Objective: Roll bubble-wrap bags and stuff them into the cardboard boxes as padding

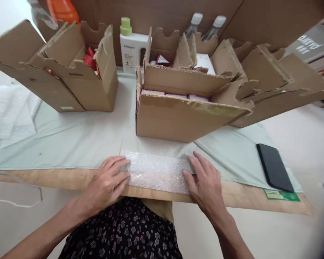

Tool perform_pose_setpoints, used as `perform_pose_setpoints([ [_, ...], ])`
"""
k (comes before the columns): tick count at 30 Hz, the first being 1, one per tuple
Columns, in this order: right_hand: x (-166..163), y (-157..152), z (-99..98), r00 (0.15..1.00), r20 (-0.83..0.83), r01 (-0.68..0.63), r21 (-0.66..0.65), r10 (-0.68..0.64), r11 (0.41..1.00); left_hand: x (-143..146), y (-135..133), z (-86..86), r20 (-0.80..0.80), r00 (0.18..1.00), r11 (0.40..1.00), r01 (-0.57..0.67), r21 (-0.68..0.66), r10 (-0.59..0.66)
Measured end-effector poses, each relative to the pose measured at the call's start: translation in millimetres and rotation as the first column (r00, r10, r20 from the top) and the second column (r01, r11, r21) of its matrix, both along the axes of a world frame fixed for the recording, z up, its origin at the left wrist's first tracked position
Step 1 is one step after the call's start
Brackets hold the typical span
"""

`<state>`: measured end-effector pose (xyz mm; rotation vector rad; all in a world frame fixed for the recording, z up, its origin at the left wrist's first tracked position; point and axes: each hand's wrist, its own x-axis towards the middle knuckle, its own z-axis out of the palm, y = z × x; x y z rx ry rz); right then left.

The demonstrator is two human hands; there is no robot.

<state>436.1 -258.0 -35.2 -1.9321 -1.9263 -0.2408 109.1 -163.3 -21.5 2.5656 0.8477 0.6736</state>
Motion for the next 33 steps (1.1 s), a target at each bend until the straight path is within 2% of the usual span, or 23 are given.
perform_pose_setpoints([
  [2, 4, 13, -6.6, 1.0, 0.017, -0.009, -0.011, 0.009, 1.0, 5, 1, -7.1, -0.027, 1.0, 1.0, 0.013, 0.005, -0.013],
  [5, 1, 17, -11.7, 0.998, -0.035, -0.05, 0.12, 0.055, 0.991, 4, 1, -12.6, -0.028, 1.0, 1.0, -0.014, 0.011, 0.014],
  [8, -4, 11, -8.6, 0.993, -0.064, -0.073, 0.278, 0.094, 0.958, 1, 1, -8.4, -0.04, 0.996, 0.996, -0.081, 0.028, 0.082],
  [11, -10, 0, 1.4, 0.975, -0.166, -0.089, 0.329, 0.15, 0.94, 0, 8, 1.7, -0.067, 0.988, 0.991, -0.137, 0.002, 0.137],
  [13, -14, -8, 11.0, 0.92, -0.335, -0.091, 0.319, 0.202, 0.943, 1, 16, 8.3, -0.091, 0.987, 0.991, -0.134, -0.027, 0.132],
  [16, -21, -22, 26.6, 0.75, -0.587, -0.167, 0.28, 0.307, 0.945, 4, 26, 12.5, -0.137, 0.989, 0.997, -0.061, -0.049, 0.053],
  [19, -27, -31, 38.1, 0.611, -0.688, -0.265, 0.287, 0.391, 0.92, 4, 35, 11.1, -0.149, 0.988, 0.996, 0.033, -0.083, -0.046],
  [21, -28, -31, 43.7, 0.582, -0.715, -0.256, 0.291, 0.387, 0.922, 4, 38, 14.9, -0.134, 0.988, 0.99, 0.064, -0.129, -0.081],
  [23, -28, -29, 50.3, 0.575, -0.734, -0.195, 0.308, 0.363, 0.931, 3, 39, 29.8, -0.093, 0.993, 0.989, 0.057, -0.137, -0.07],
  [24, -27, -27, 54.4, 0.575, -0.734, -0.155, 0.337, 0.362, 0.929, 3, 37, 41.8, -0.055, 0.997, 0.995, 0.041, -0.096, -0.047],
  [26, -26, -28, 63.3, 0.593, -0.705, -0.087, 0.425, 0.39, 0.901, 2, 30, 71.3, 0.058, 0.998, 0.997, -0.019, 0.069, 0.015],
  [29, -25, -36, 70.4, 0.634, -0.632, -0.082, 0.518, 0.446, 0.852, -3, 9, 106.4, 0.151, 0.988, 0.956, -0.08, 0.281, 0.038],
  [31, -27, -42, 65.3, 0.627, -0.629, -0.128, 0.499, 0.46, 0.857, -9, -6, 107.3, 0.129, 0.992, 0.946, -0.055, 0.321, 0.014],
  [33, -29, -46, 52.6, 0.622, -0.645, -0.186, 0.428, 0.443, 0.884, -14, -17, 88.0, 0.102, 0.995, 0.949, -0.035, 0.315, 0.003],
])
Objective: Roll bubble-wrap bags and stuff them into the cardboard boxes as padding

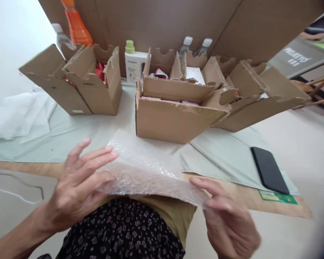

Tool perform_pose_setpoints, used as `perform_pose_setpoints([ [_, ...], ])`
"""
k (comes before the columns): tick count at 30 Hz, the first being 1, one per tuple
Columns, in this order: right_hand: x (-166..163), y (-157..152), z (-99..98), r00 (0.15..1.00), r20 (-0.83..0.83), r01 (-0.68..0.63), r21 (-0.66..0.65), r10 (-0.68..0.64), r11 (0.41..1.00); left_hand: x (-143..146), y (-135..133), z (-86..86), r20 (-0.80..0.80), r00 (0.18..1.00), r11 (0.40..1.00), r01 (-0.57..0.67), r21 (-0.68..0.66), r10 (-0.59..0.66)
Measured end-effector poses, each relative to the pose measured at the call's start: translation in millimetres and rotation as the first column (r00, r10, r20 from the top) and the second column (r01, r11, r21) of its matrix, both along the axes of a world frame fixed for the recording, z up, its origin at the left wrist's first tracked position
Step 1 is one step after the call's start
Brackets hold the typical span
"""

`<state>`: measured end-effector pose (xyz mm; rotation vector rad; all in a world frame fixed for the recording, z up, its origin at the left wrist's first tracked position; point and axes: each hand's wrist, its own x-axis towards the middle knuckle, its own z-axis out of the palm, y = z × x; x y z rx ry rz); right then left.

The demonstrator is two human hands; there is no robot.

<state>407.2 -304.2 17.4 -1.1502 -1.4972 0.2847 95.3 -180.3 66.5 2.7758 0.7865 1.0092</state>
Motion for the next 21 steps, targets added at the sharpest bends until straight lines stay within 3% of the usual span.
perform_pose_setpoints([
  [3, 0, -3, -22.7, 0.986, 0.148, -0.06, -0.131, 0.079, 0.99, -10, -8, -43.2, -0.074, 0.997, 0.997, -0.021, -0.074, 0.016],
  [5, 6, -6, -31.4, 0.951, 0.274, -0.074, -0.237, 0.14, 0.969, -19, -9, -61.4, -0.186, 0.982, 0.985, -0.024, -0.172, -0.009],
  [7, 16, -10, -31.1, 0.927, 0.328, -0.073, -0.318, 0.182, 0.945, -28, -8, -63.7, -0.258, 0.964, 0.955, -0.014, -0.297, -0.066],
  [9, 23, -9, -23.5, 0.93, 0.321, -0.062, -0.339, 0.178, 0.939, -33, -5, -55.0, -0.239, 0.967, 0.921, -0.012, -0.39, -0.088],
  [13, 3, 20, -10.1, 0.903, 0.421, 0.032, -0.269, 0.088, 0.962, -13, 4, -46.3, -0.205, 0.979, 0.95, -0.076, -0.302, 0.013],
  [18, -48, 70, -37.4, 0.646, 0.716, -0.051, -0.305, 0.264, 0.951, 25, 14, -84.3, -0.452, 0.888, 0.979, -0.016, -0.205, -0.08],
  [21, -32, 60, -59.0, 0.555, 0.81, 0.078, -0.278, 0.19, 0.958, 26, 17, -102.8, -0.512, 0.855, 0.977, -0.038, -0.21, -0.076],
])
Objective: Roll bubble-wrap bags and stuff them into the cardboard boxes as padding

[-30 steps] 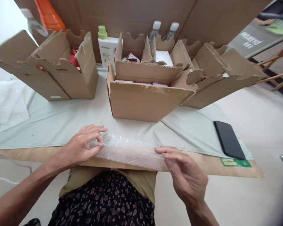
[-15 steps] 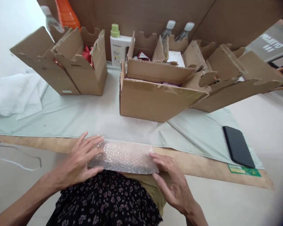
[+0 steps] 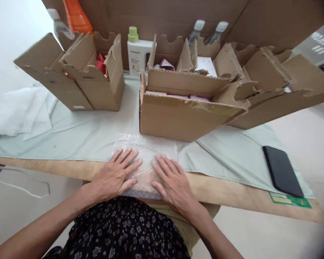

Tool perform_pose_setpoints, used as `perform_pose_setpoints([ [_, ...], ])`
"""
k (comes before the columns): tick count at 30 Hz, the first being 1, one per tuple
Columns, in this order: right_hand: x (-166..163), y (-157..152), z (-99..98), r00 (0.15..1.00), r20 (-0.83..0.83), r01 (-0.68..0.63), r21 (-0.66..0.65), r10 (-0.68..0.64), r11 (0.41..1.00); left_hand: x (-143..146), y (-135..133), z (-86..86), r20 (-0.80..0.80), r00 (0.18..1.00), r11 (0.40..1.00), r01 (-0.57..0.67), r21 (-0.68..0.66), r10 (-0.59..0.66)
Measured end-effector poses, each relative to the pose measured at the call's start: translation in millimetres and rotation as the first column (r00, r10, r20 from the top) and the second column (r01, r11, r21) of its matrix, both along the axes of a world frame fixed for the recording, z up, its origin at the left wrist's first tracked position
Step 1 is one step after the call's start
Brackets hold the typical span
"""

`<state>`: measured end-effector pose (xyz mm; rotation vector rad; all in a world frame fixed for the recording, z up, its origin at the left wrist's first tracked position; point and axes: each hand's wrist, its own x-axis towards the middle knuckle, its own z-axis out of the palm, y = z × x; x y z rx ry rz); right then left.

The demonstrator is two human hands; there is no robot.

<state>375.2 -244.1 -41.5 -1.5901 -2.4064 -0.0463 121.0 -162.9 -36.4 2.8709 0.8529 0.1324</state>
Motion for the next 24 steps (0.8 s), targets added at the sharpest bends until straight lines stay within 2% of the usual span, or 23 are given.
perform_pose_setpoints([
  [2, 27, -24, -4.1, 0.989, 0.067, 0.127, 0.061, -0.132, 0.99, -4, 1, -4.2, -0.007, 1.0, 1.0, -0.008, -0.01, 0.008],
  [4, 50, -52, 0.9, 0.973, 0.088, 0.205, 0.105, -0.215, 0.973, -8, 2, -3.6, 0.001, 1.0, 1.0, -0.005, -0.031, 0.005],
  [7, 58, -81, 12.4, 0.984, 0.063, 0.163, 0.089, -0.169, 0.983, -11, 1, 3.9, 0.048, 0.999, 0.996, 0.008, -0.084, -0.004],
  [9, 48, -83, 13.9, 0.994, 0.048, 0.094, 0.06, -0.097, 0.994, -15, -3, 12.4, 0.1, 0.995, 0.993, 0.038, -0.107, -0.028],
  [12, 31, -67, 7.0, 0.999, -0.009, 0.036, 0.045, -0.035, 0.998, -24, -13, 24.9, 0.121, 0.99, 0.988, 0.088, -0.123, -0.073],
  [15, 28, -51, 3.3, 0.981, -0.19, -0.024, 0.071, 0.037, 0.997, -38, -25, 27.9, 0.096, 0.993, 0.987, 0.079, -0.141, -0.066],
  [17, 31, -47, 8.8, 0.93, -0.357, -0.065, 0.083, 0.09, 0.994, -48, -31, 24.9, 0.137, 0.99, 0.989, 0.047, -0.143, -0.027],
  [19, 34, -48, 20.7, 0.855, -0.507, -0.095, 0.054, 0.109, 0.994, -54, -36, 22.3, 0.265, 0.963, 0.991, -0.007, -0.133, 0.042],
  [22, 34, -47, 39.8, 0.775, -0.631, -0.061, -0.024, 0.032, 0.998, -53, -37, 25.8, 0.503, 0.838, 0.971, -0.125, -0.204, 0.213],
  [24, 32, -41, 44.8, 0.769, -0.636, 0.053, -0.048, -0.072, 0.997, -45, -32, 31.6, 0.568, 0.743, 0.929, -0.208, -0.307, 0.355],
])
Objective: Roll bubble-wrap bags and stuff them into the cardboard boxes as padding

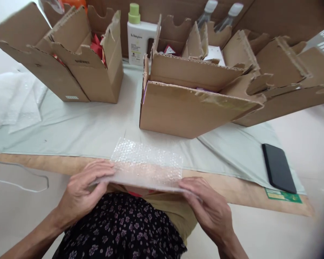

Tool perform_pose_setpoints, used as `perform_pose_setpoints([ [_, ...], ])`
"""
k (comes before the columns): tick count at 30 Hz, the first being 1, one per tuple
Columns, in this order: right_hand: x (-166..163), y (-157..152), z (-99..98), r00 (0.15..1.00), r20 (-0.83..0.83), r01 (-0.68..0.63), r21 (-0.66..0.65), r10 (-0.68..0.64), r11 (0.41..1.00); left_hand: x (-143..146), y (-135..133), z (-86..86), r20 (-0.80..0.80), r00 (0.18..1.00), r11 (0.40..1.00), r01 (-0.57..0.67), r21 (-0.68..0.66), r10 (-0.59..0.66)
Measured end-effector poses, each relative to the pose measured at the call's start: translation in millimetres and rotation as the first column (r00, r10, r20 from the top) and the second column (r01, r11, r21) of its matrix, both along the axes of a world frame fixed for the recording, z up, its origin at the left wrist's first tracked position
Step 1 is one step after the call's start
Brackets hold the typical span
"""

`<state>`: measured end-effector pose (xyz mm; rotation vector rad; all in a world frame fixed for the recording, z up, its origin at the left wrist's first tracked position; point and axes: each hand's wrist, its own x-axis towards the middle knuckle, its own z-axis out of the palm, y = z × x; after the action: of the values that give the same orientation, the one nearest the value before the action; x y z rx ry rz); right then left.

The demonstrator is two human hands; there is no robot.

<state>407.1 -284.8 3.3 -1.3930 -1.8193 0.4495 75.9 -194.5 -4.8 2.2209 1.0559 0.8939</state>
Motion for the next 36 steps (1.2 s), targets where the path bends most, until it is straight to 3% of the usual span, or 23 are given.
perform_pose_setpoints([
  [3, 0, 17, -10.3, 0.98, 0.095, 0.17, 0.041, -0.173, 0.985, 15, 15, 3.1, -0.062, 0.99, 0.99, -0.132, -0.056, 0.129],
  [7, 8, 37, -39.4, 0.903, 0.286, 0.277, 0.183, -0.32, 0.943, 25, 34, -10.2, -0.284, 0.927, 0.969, -0.221, 0.11, 0.243],
  [9, 13, 42, -50.2, 0.861, 0.37, 0.299, 0.19, -0.35, 0.935, 23, 38, -17.6, -0.354, 0.888, 0.953, -0.246, 0.178, 0.295],
  [13, 18, 48, -58.1, 0.822, 0.481, 0.311, 0.069, -0.305, 0.948, 20, 40, -23.9, -0.439, 0.848, 0.949, -0.215, 0.229, 0.298],
  [16, 14, 51, -53.4, 0.866, 0.428, 0.273, 0.031, -0.26, 0.962, 27, 38, -24.1, -0.438, 0.856, 0.957, -0.197, 0.211, 0.273],
  [19, 9, 47, -38.8, 0.924, 0.284, 0.258, 0.023, -0.254, 0.966, 34, 34, -18.1, -0.344, 0.913, 0.974, -0.19, 0.123, 0.221],
  [23, -8, 25, -16.0, 0.972, 0.001, 0.234, -0.133, -0.236, 0.963, 27, 38, 3.3, -0.202, 0.955, 0.971, -0.232, -0.049, 0.218],
  [25, -26, 16, -12.8, 0.974, -0.145, 0.143, -0.204, -0.174, 0.968, 23, 51, 14.0, -0.201, 0.947, 0.964, -0.264, -0.038, 0.251],
  [27, -47, 13, -16.5, 0.965, -0.228, 0.072, -0.233, -0.126, 0.97, 25, 75, 19.4, -0.211, 0.936, 0.96, -0.274, 0.065, 0.282],
  [29, -67, 16, -23.0, 0.975, -0.193, 0.063, -0.234, -0.11, 0.97, 32, 103, 18.1, -0.238, 0.929, 0.955, -0.25, 0.159, 0.282],
  [32, -81, 24, -28.8, 0.995, -0.018, 0.096, -0.193, -0.101, 0.977, 41, 133, 8.8, -0.351, 0.895, 0.956, -0.218, 0.194, 0.275],
  [34, -78, 24, -28.9, 0.995, 0.078, 0.07, -0.171, -0.058, 0.983, 39, 129, 2.7, -0.344, 0.91, 0.963, -0.167, 0.21, 0.233],
  [36, -69, 21, -28.4, 0.988, 0.153, 0.02, -0.139, 0.002, 0.99, 30, 103, -1.5, -0.271, 0.956, 0.977, -0.054, 0.206, 0.11],
])
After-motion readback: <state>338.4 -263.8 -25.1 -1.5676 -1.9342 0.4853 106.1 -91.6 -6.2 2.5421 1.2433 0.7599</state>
